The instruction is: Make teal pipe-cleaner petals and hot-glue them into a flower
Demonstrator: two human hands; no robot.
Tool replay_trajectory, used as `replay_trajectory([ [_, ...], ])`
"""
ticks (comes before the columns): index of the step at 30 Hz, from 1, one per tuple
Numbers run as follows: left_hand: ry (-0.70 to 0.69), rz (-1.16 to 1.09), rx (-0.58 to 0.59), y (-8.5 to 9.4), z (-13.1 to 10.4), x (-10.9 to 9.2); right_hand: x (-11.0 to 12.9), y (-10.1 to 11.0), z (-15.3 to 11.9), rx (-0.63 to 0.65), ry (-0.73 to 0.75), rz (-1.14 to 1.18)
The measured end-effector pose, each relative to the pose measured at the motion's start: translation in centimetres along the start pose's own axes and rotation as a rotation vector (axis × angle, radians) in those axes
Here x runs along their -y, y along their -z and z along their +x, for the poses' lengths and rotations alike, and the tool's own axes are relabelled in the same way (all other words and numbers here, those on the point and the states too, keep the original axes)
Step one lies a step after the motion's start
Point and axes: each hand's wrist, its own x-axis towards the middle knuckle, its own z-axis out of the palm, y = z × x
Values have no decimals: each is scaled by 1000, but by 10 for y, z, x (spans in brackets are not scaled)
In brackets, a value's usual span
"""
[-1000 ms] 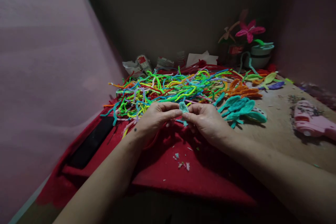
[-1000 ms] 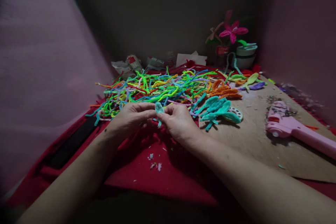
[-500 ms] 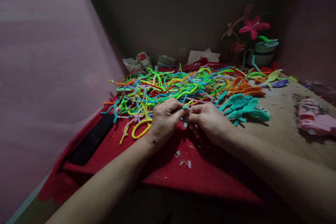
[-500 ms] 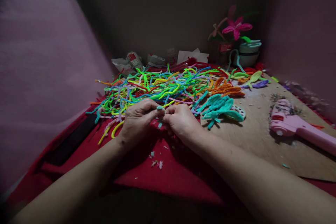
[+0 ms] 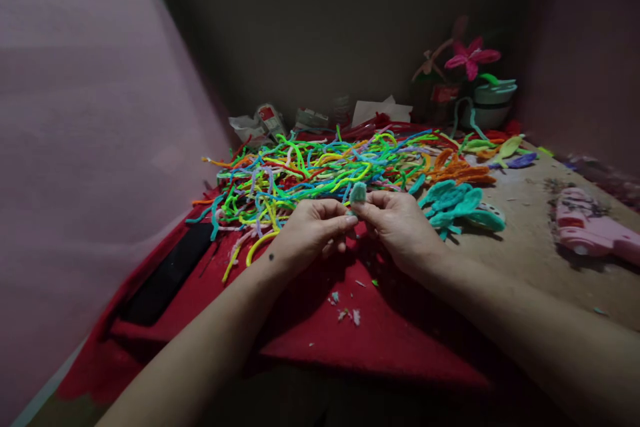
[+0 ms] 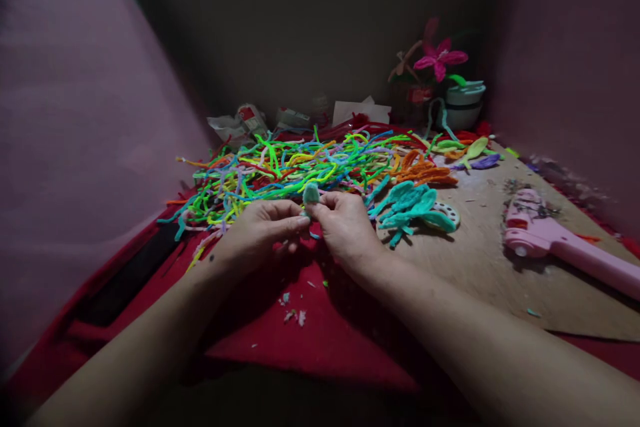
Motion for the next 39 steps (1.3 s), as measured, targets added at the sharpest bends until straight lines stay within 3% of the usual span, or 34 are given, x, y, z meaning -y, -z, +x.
replay_trajectory([
  [6,-354,460,-321,-12,3,8,-2,-2,0,-16,61,-36],
  [10,-475,638,-404,-12,1,11,0,-1,0,0,18,-65],
  [13,-406,581,-372,-7,1,9,4,0,0,39,-30,-60],
  [17,-197,348,-216,-1,-1,0,9,3,3,67,-50,-195],
  [22,-11,138,-140,1,-6,-10,9,8,7,138,-57,-251],
  [25,-8,44,-97,3,-6,-10,6,8,7,146,-15,-169],
  [28,-6,26,-116,0,-5,-5,2,4,4,74,7,-99],
  [34,-380,419,-457,-17,-1,10,-5,-2,3,3,-28,89],
  [36,-320,324,-416,-17,0,9,-6,-1,5,8,-39,142],
  [39,-131,9,-262,-13,1,3,-7,0,6,26,-56,170],
])
